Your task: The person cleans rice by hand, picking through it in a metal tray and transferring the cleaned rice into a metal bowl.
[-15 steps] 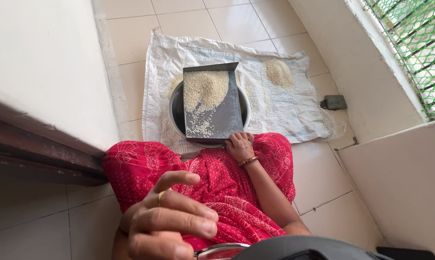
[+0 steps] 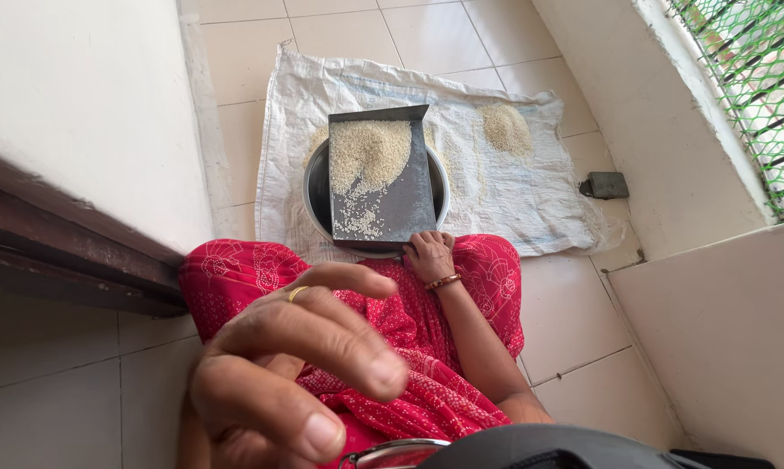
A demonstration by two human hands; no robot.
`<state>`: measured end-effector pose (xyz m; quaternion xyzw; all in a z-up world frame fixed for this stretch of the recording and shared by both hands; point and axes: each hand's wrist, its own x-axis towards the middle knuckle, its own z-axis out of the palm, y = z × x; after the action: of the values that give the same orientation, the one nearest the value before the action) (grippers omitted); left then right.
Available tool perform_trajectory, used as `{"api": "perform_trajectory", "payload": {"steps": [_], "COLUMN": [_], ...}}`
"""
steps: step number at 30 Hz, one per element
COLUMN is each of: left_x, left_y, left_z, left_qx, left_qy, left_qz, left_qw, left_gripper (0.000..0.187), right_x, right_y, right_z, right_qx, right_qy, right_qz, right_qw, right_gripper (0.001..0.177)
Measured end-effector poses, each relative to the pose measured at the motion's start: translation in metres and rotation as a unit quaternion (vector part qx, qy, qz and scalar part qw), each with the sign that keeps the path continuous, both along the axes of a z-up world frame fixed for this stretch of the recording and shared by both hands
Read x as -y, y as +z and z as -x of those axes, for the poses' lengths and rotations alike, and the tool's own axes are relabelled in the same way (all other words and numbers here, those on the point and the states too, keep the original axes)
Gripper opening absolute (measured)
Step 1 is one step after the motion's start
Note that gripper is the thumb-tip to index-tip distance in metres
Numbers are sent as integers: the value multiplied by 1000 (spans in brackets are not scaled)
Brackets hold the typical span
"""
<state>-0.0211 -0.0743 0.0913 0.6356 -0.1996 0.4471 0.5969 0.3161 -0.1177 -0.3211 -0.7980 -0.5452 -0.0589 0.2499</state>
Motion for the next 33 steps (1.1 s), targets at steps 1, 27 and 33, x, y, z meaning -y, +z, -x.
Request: {"api": "perform_trajectory", "payload": {"steps": [1, 27, 33], "left_x": [0, -23, -9], "left_y": [8, 59, 57], "left_z": [0, -61, -99], "left_qx": [-8, -122, -181], "left_qy": [-24, -487, -550], "left_qz": [0, 90, -25], "left_qw": [1000, 860, 815], "left_gripper": [15, 64, 95], "right_x": [0, -1, 4], "right_y": [0, -16, -2], "right_z": [1, -3, -1], "right_qx": [3, 27, 14], "right_qy": [-5, -21, 0], "right_qz": [5, 66, -28], "right_qw": [1000, 997, 1000], "right_gripper": [20, 14, 16]}}
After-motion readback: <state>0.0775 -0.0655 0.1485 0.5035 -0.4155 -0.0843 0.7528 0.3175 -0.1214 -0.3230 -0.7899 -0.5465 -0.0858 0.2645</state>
